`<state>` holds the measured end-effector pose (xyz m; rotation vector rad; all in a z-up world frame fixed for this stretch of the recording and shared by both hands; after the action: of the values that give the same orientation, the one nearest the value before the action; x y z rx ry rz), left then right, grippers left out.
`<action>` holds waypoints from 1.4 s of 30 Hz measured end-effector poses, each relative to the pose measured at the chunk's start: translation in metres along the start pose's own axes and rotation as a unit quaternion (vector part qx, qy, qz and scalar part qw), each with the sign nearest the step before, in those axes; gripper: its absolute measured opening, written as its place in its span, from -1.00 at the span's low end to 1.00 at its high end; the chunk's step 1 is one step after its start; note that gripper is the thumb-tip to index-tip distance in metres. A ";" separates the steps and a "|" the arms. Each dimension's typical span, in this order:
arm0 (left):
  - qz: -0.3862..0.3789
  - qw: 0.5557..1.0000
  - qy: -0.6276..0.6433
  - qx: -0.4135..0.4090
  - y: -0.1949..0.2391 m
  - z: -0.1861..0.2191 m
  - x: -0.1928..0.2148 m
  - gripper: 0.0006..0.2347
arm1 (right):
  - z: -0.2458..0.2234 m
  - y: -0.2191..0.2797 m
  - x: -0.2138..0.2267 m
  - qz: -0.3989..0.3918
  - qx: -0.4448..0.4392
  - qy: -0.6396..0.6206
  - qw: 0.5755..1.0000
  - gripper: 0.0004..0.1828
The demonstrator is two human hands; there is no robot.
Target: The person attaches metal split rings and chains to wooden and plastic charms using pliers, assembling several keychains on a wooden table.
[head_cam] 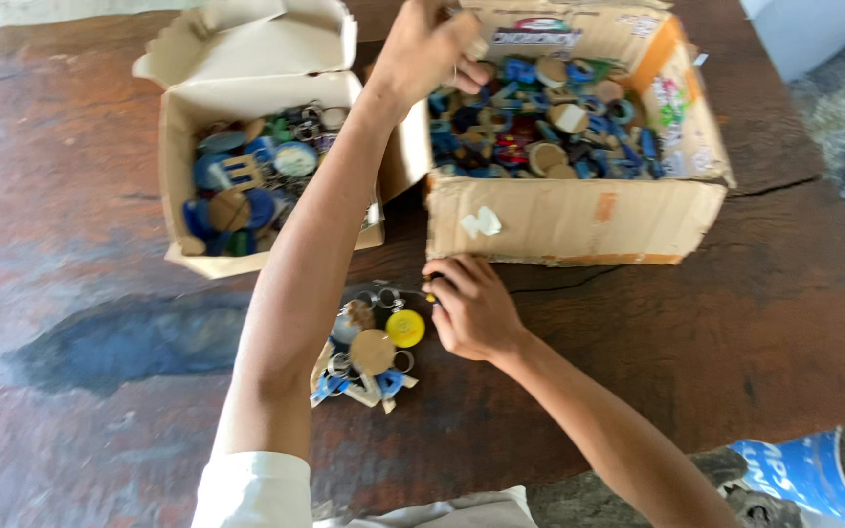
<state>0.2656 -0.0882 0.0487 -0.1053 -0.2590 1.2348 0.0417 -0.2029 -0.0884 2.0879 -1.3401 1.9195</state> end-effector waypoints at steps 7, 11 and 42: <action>0.052 0.995 -0.032 0.082 -0.042 -0.040 -0.020 -0.81 | -0.005 -0.003 0.013 0.009 0.004 0.000 1.000 -0.89; -0.058 0.860 -0.503 0.058 -0.047 -0.065 -0.034 -0.89 | -0.003 -0.001 0.010 0.004 -0.003 0.005 1.000 -0.87; -0.048 0.970 0.158 0.177 0.086 0.028 -0.044 -0.83 | 0.006 0.002 0.001 0.011 0.018 0.000 1.000 -0.76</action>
<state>0.1663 -0.1027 0.0506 0.0201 0.2330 1.1314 0.0452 -0.2077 -0.0896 2.0981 -1.3456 1.9661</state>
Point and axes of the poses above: each hand's wrist, its own y-axis away from the middle knuckle, its own x-axis out of the back of the hand, z = x × y, the point moved 3 cm from there along -y, towards the middle knuckle, and after that the axes turned 5 degrees about x, right-handed, at the moved point
